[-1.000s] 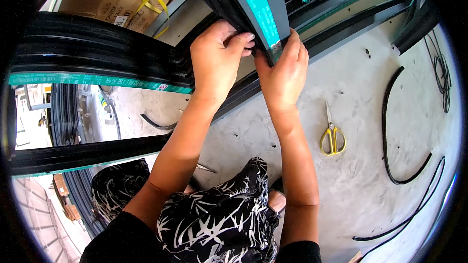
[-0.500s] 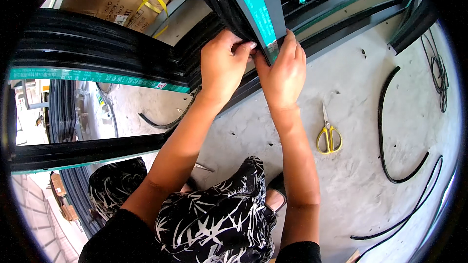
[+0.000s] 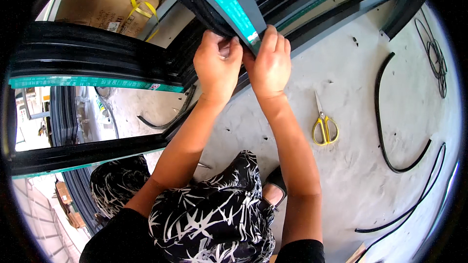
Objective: The person installs a black rubber seal into the frame of a window. They press the seal into the groove of the frame by hand and use scissors to cut the seal to the correct length at the corners.
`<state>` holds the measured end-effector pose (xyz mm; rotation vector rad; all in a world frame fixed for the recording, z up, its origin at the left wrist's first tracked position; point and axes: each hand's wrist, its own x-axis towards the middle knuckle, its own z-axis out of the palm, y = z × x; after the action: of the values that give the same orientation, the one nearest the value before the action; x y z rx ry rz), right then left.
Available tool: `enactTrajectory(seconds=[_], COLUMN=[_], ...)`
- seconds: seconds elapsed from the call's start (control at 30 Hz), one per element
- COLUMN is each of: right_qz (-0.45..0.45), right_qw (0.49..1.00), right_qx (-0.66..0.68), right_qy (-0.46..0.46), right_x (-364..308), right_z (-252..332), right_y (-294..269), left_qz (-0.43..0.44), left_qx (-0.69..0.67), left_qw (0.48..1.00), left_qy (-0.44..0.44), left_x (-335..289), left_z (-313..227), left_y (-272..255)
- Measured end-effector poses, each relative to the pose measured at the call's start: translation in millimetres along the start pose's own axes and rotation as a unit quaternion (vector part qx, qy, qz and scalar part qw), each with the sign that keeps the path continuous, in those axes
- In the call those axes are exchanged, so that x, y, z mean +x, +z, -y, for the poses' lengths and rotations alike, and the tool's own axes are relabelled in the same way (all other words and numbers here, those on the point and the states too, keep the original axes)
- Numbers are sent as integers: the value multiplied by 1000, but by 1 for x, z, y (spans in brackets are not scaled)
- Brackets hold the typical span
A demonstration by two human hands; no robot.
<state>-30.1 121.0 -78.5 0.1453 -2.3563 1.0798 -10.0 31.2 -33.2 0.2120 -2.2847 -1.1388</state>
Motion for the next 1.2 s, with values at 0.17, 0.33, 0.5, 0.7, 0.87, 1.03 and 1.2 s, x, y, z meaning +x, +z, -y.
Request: enactTrajectory(seconds=[0.17,0.33,0.5,0.7,0.87,1.03,1.2], right_qz=[12,39,29,-31,-41,-46,-47], right_qw=[1000,999,998,997,998,998,999], right_qx=[13,6,46,68,50,30,11], right_qy=[-13,21,22,0,1,2,3], right_x=[-4,-5,2,16,15,14,14], right_z=[-8,-4,8,22,24,22,23], right_y=[-3,-5,-16,-12,-11,-8,-7], left_qz=[11,110,87,55,18,33,60], left_qx=[21,50,-77,2,0,-75,-156], left_qw=[999,992,993,998,1000,996,984], left_qy=[26,-29,-34,-21,-2,-27,-60], left_x=[3,14,27,38,34,32,31], left_z=[3,-9,-17,-16,-20,-18,-18], left_y=[-2,-22,-48,-41,-30,-29,-30])
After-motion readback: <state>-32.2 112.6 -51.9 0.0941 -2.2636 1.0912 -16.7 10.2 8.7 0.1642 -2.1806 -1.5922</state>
